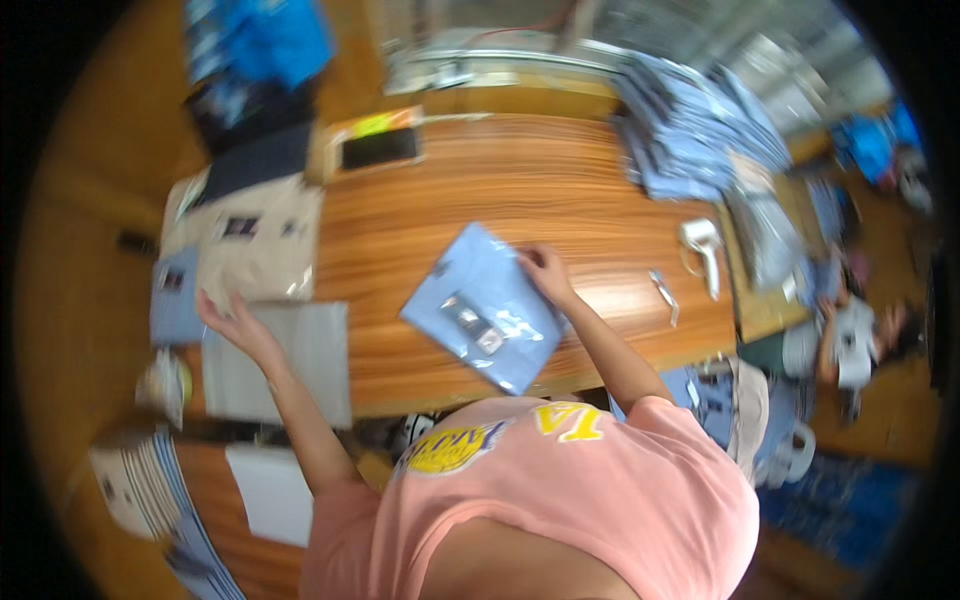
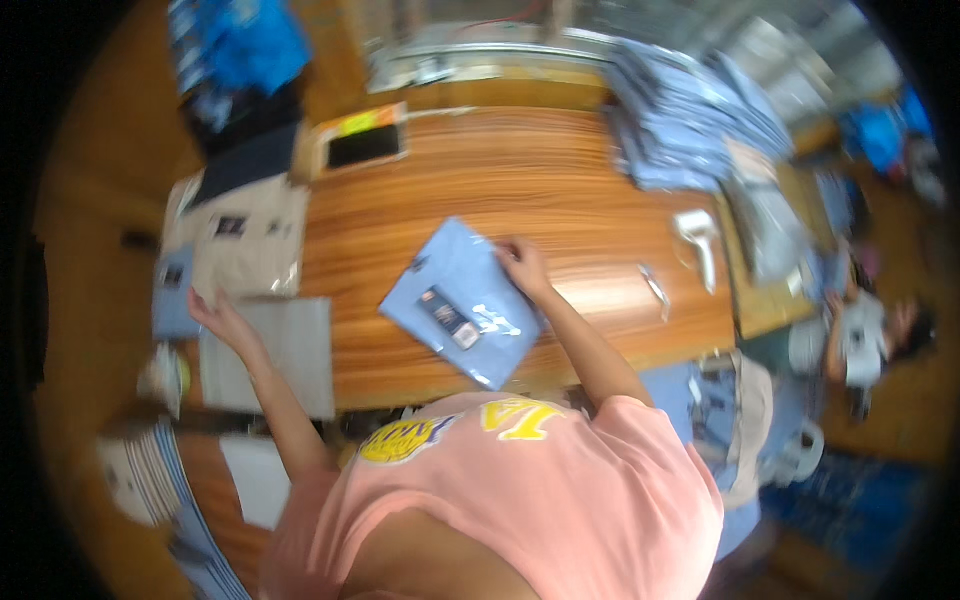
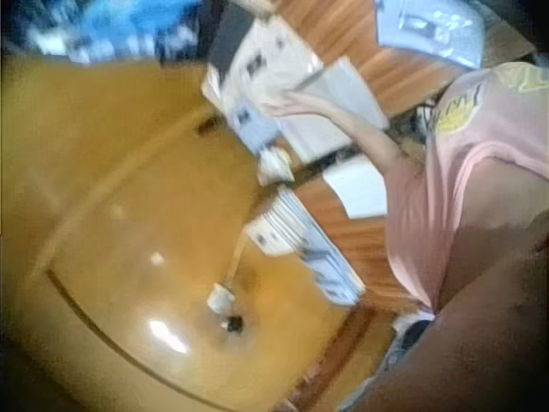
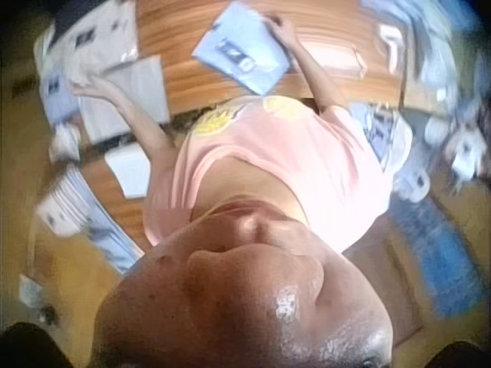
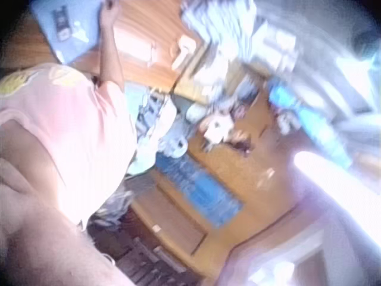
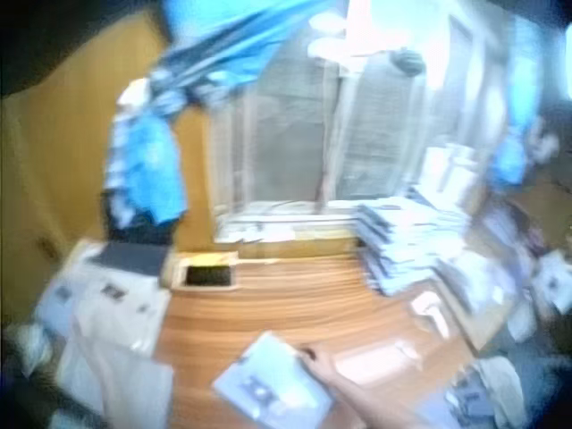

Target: The person folds a light blue button-up shirt, attaches a tag, and slides it into a clear plastic bag. They stack the packaged shirt with others, tie the stack with a white string, and write a note in a book.

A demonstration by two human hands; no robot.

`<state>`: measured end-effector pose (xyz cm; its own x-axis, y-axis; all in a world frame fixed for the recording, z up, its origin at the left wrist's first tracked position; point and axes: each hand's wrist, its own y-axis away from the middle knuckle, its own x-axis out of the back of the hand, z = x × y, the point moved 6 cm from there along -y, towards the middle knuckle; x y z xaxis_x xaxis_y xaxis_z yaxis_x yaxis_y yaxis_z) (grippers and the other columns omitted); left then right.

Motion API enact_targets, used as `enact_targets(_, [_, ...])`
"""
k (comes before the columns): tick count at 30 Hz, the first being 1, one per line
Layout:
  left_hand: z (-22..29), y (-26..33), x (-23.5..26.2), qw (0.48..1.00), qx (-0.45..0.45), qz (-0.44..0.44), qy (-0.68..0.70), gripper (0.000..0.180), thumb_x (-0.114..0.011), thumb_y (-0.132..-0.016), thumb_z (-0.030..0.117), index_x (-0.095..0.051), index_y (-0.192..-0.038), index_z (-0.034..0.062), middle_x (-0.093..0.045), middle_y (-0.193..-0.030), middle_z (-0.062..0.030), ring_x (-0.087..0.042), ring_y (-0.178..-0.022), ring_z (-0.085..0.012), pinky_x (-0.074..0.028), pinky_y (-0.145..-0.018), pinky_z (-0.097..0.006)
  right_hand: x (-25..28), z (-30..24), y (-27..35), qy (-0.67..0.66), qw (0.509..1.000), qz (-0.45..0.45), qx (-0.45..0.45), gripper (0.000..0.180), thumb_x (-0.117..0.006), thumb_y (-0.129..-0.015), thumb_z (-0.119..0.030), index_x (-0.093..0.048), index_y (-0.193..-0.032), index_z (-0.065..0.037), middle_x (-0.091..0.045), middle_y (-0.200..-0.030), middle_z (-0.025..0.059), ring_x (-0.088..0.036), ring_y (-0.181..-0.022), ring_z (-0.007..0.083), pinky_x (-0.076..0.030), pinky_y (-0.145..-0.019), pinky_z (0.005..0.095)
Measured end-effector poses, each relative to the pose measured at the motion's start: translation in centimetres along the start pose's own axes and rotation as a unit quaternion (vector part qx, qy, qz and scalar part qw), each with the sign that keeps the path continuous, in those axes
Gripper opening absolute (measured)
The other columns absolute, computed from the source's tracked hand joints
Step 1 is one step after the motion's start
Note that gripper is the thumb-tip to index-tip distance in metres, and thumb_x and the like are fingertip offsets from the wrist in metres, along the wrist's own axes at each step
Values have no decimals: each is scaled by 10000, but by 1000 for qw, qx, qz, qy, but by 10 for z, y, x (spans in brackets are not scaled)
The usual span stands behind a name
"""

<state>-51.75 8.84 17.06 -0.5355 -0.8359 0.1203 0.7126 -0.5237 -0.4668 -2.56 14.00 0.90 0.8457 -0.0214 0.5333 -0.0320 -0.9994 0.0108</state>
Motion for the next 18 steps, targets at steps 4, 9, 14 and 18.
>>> enact_targets(4, [50, 164, -113, 918, -114, -353, -137, 576, -589, -855, 111, -321, -1351, -6, -326, -1403, -190, -300, -1310, -320, -251, -1078, -439, 93, 8, -46, -168, 983, 0, -74, 430, -659, -827, -225, -527, -1181, -20, -571, -942, 71, -551, -871, 168, -462, -772, 296])
enact_targets(9, [42, 314, -159, 822, -155, -506, -211, 558, -627, -791, 270, -452, -1284, 78, -354, -1382, -180, -256, -1320, -371, -123, -1073, -588, 295, 21, -112, 74, 958, 256, 102, 461, -671, -771, -116, -530, -1208, -73, -545, -1075, 133, -539, -949, 270, -441, -848, 342])
enact_targets(14, [37, 330, -164, 830, -180, -466, -249, 515, -620, -763, 236, -497, -1240, 87, -371, -1395, -133, -255, -1333, -345, -95, -1089, -564, 418, 17, -177, 416, 817, 373, 144, 413, -625, -808, -148, -549, -1214, -172, -515, -1229, 144, -456, -1174, 295, -339, -972, 505])
enact_targets(18, [37, 329, -164, 836, -156, -463, -250, 501, -615, -742, 230, -521, -1214, 93, -385, -1393, -127, -269, -1325, -347, -84, -1093, -564, 442, 12, -208, 549, 763, 262, 219, 356, -616, -829, -264, -579, -1182, -234, -543, -1212, 75, -464, -1177, 259, -330, -955, 533])
